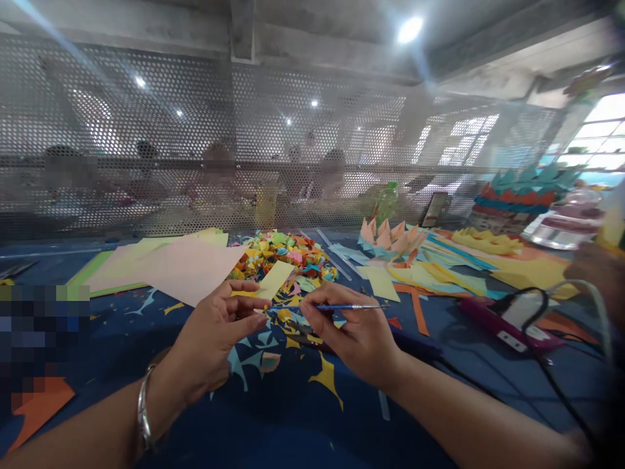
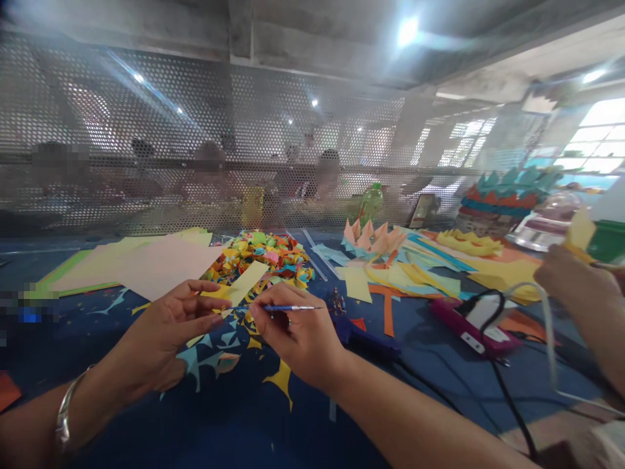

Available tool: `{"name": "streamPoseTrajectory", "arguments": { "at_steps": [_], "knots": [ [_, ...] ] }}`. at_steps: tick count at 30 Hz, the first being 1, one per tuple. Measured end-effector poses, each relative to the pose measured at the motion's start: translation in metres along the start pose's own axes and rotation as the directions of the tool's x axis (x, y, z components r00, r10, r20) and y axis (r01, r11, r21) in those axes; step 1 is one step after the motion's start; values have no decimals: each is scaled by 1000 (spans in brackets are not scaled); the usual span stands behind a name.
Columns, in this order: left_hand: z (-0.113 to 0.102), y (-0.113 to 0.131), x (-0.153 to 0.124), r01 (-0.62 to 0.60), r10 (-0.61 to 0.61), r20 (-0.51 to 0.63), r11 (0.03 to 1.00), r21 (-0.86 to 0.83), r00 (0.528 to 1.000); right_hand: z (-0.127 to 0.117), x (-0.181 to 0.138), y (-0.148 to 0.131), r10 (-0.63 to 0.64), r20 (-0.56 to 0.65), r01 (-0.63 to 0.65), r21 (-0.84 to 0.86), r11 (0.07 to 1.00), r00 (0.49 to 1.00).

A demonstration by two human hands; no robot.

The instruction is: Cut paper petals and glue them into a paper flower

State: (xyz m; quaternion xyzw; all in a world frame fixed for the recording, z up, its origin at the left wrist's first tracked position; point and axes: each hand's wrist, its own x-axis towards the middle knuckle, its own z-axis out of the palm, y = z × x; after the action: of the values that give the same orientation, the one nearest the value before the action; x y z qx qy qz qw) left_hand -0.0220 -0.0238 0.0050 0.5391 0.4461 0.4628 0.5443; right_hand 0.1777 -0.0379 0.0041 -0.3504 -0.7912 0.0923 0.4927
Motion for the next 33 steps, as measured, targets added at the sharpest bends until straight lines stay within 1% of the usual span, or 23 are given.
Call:
{"name": "streamPoseTrajectory", "arguments": {
  "at_steps": [5,11,14,17,20,22,24,27,29,33],
  "knots": [
    [2,-2,2,-15,15,-22,1000,-7,1000,0,0,0,8,5,-8,-12,1000,1000],
    [-1,-5,5,-17,17,-41,1000,-1,999,-1,0,1,30,-8,-30,-16,999,1000],
    [-2,-3,4,-11,12,-53,1000,14,998,-3,1,2,91,-12,-91,-33,995,996],
    [0,0,2,-8,9,-57,1000,19,998,-5,3,2,169,12,-169,-41,985,985],
    [2,2,0,3,-2,-66,1000,17,998,-6,6,2,202,30,-201,-52,978,979],
    [2,3,0,13,-12,-77,1000,17,997,-6,7,4,231,38,-227,-90,970,972],
    [2,2,0,22,-20,-84,1000,21,996,-6,9,7,288,55,-275,-167,947,956],
    [1,1,1,35,-32,-78,999,39,996,-9,11,18,411,126,-352,-329,876,903],
    [0,1,1,38,-34,-64,997,61,997,-13,13,27,472,169,-371,-416,830,866],
    [1,1,0,10,-8,-30,997,81,1000,-18,16,41,482,155,-374,-446,813,863]
  ]
}}
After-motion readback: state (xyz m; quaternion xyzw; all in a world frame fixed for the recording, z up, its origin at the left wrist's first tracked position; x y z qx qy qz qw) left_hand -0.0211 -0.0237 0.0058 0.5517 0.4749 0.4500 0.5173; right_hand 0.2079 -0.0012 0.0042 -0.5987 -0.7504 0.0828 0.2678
